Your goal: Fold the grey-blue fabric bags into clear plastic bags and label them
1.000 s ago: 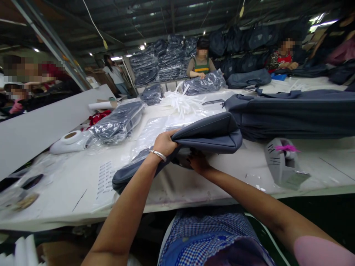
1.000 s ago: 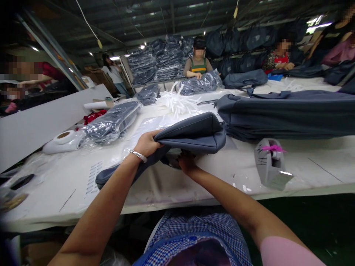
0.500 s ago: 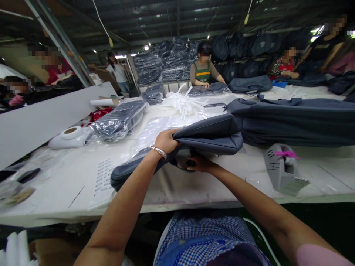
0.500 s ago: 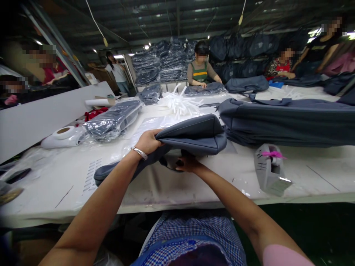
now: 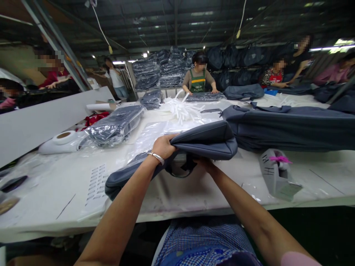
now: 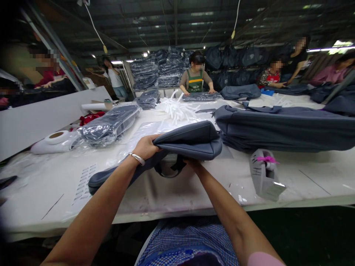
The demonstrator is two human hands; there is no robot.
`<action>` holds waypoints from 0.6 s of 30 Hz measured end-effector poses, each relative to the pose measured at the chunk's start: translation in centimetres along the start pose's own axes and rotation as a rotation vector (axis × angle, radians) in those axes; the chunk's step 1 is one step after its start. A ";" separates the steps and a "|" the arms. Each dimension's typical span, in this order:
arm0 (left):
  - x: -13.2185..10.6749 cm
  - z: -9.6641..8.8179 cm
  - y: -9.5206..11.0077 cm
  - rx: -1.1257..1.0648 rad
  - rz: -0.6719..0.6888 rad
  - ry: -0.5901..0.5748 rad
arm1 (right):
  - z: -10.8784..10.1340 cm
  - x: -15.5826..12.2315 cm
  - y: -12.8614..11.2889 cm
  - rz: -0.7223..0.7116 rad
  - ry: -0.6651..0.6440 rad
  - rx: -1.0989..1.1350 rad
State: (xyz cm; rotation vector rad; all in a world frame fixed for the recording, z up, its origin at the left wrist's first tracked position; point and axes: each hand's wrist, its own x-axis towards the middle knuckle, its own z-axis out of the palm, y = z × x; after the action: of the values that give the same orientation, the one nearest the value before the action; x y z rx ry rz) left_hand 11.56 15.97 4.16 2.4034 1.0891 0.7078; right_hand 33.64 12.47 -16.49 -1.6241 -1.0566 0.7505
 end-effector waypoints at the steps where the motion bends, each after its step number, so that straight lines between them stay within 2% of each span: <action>1: 0.1 0.0 -0.1 0.000 -0.003 -0.005 | 0.1 0.2 0.0 0.011 0.002 0.047; 7: 0.2 0.1 -0.3 0.013 -0.015 -0.005 | 1.6 -0.1 -0.2 0.016 0.087 0.128; 12: 0.1 0.1 -0.2 -0.012 0.006 -0.008 | 1.6 -1.2 -1.1 -0.114 0.146 0.073; 18: 0.1 0.0 -0.3 0.027 -0.017 0.006 | 1.3 -0.9 -4.1 -0.288 0.125 -0.029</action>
State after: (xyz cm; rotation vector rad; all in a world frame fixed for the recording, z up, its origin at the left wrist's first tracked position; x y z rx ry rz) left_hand 11.45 16.22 4.04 2.4128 1.1268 0.6991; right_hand 31.00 12.63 -12.96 -1.4812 -1.1830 0.4384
